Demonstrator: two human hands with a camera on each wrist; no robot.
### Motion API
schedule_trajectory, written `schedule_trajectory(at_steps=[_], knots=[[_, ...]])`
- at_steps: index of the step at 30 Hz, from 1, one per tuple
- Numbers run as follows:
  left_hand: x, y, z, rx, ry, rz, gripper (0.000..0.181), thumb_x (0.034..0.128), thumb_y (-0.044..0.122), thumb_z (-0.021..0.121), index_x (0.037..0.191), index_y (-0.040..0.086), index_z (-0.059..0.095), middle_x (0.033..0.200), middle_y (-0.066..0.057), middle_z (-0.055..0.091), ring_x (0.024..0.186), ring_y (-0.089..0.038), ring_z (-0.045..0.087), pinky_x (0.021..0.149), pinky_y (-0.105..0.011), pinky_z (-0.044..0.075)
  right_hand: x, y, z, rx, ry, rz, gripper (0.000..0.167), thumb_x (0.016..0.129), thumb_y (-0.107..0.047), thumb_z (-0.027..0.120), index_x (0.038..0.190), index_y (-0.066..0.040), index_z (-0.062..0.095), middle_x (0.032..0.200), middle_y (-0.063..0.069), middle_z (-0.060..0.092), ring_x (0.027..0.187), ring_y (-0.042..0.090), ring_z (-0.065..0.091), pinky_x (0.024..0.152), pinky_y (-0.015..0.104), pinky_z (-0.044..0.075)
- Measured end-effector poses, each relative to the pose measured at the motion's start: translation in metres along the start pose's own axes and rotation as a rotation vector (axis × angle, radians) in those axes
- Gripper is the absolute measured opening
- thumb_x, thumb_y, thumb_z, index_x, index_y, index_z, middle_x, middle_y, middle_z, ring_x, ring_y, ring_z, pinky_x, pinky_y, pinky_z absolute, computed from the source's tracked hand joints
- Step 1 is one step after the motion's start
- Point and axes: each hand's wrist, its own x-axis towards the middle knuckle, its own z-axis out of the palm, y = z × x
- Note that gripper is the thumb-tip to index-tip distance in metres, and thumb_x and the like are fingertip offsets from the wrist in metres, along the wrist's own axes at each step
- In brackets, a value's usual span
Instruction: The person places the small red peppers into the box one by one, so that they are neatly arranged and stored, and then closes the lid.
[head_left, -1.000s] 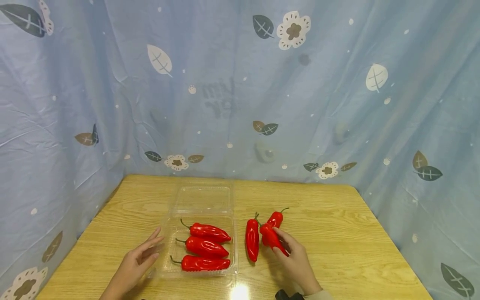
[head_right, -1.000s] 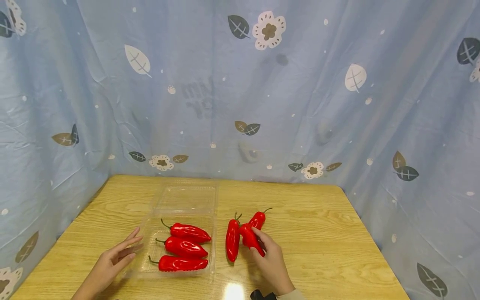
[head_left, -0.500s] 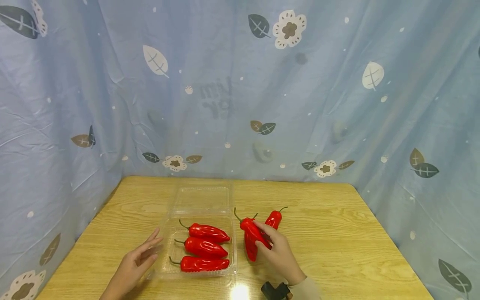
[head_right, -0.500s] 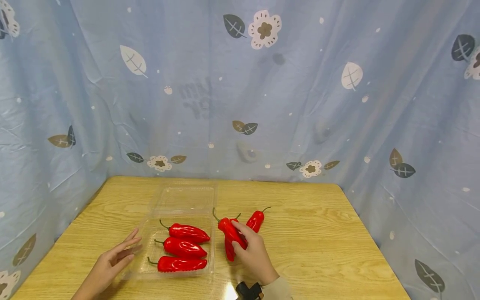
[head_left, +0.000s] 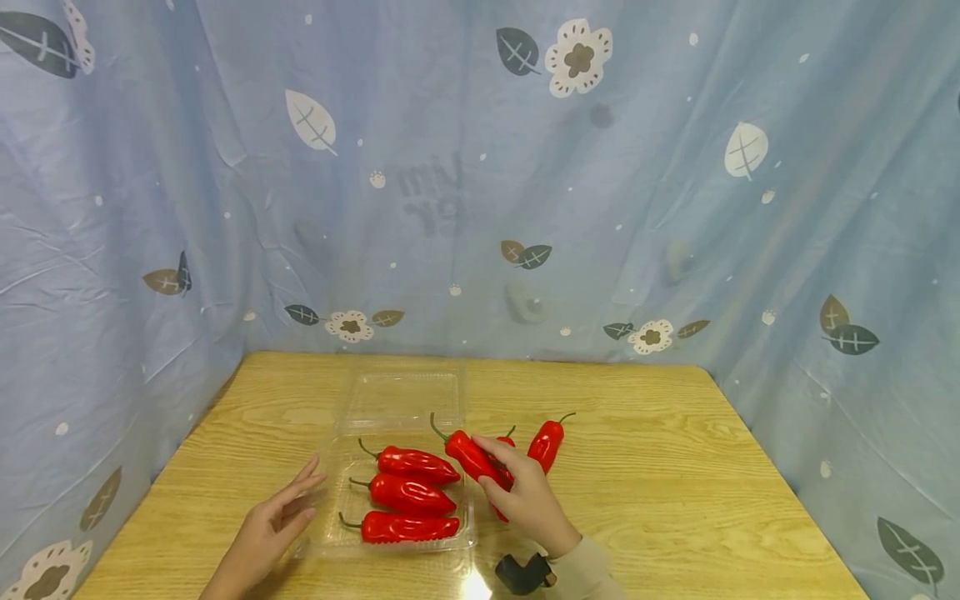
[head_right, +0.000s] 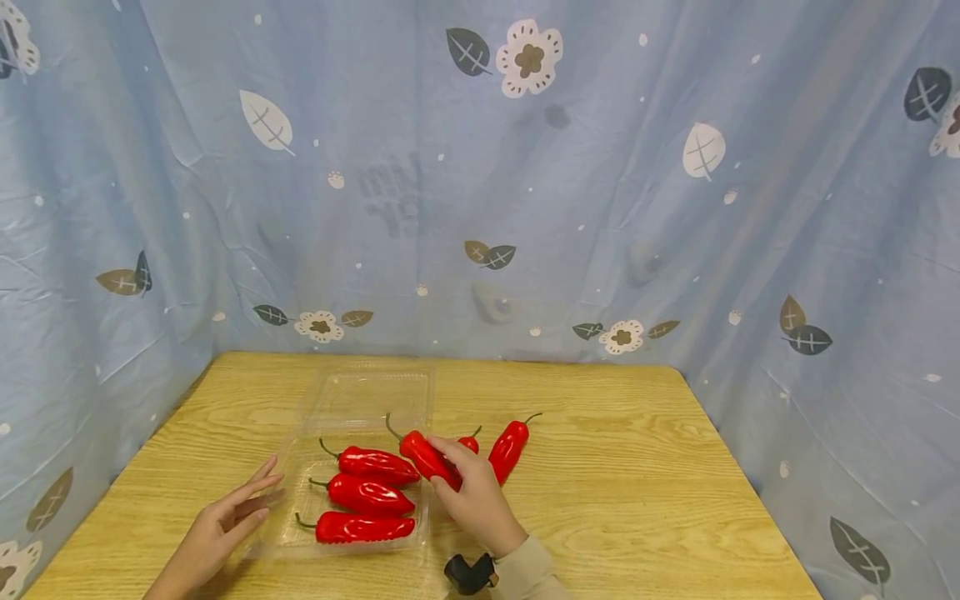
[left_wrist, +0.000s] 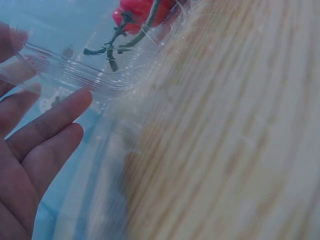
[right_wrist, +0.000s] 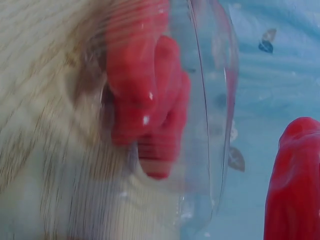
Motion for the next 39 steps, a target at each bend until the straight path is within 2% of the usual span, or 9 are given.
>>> schedule_trajectory(at_steps=[7,9,14,18,24,33,39], knots=[[0.0,0.0,0.0,-0.014,0.0,-0.008,0.038,0.0926,-0.003,0.055,0.13,-0.007,0.051,0.149,-0.025,0.031,0.119,0.009,0.047,0.086,-0.006,0.047,0.007,-0.003,0.013,0.022,-0.07,-0.053,0.049,0.087,0.001,0.064,0.134,-0.006,0.053,0.13,0.01,0.06,0.104,0.025,0.064,0.083,0.025,0.056],[0.0,0.001,-0.001,-0.02,0.0,-0.004,0.038,0.0927,-0.004,0.055,0.13,-0.007,0.051,0.15,-0.02,0.031,0.119,0.009,0.047,0.086,-0.006,0.047,0.009,-0.005,0.016,0.043,-0.094,-0.06,0.049,0.087,0.001,0.064,0.135,-0.005,0.053,0.131,0.01,0.059,0.106,0.024,0.063,0.085,0.025,0.055],[0.0,0.003,-0.002,-0.036,-0.004,0.023,0.038,0.0928,-0.005,0.054,0.13,-0.009,0.05,0.154,-0.001,0.029,0.119,0.009,0.046,0.086,-0.006,0.047,0.015,-0.008,0.024,0.093,-0.172,-0.051,0.048,0.088,-0.002,0.063,0.135,-0.006,0.052,0.131,0.007,0.059,0.11,0.02,0.061,0.09,0.023,0.053],[0.0,0.004,-0.003,-0.046,-0.008,0.036,0.038,0.0925,-0.006,0.054,0.13,-0.01,0.05,0.153,0.007,0.028,0.12,0.008,0.046,0.086,-0.006,0.047,0.019,-0.01,0.031,0.091,-0.228,-0.017,0.047,0.09,-0.005,0.06,0.136,-0.011,0.053,0.132,0.006,0.058,0.112,0.021,0.06,0.088,0.02,0.052],[0.0,0.003,-0.003,-0.047,-0.005,0.029,0.038,0.0926,-0.005,0.054,0.13,-0.01,0.05,0.153,0.008,0.028,0.12,0.009,0.045,0.086,-0.006,0.047,0.021,-0.017,0.044,0.037,-0.298,0.013,0.048,0.089,-0.009,0.062,0.136,-0.017,0.054,0.132,0.004,0.058,0.115,0.018,0.057,0.09,0.023,0.051],[0.0,0.002,-0.001,-0.048,-0.006,0.043,0.038,0.0925,-0.006,0.053,0.131,-0.01,0.05,0.153,0.006,0.029,0.12,0.008,0.047,0.087,-0.006,0.046,0.02,-0.016,0.057,-0.089,-0.375,-0.091,0.046,0.091,-0.012,0.062,0.136,-0.016,0.053,0.133,-0.002,0.057,0.124,0.017,0.052,0.103,0.032,0.046],[0.0,0.002,-0.001,-0.055,-0.003,0.043,0.039,0.0922,-0.006,0.054,0.13,-0.009,0.05,0.153,0.005,0.03,0.119,0.007,0.049,0.087,-0.006,0.047,0.021,-0.018,0.061,-0.154,-0.414,-0.086,0.047,0.091,-0.012,0.063,0.136,-0.018,0.053,0.134,-0.006,0.057,0.126,0.013,0.05,0.106,0.032,0.043]])
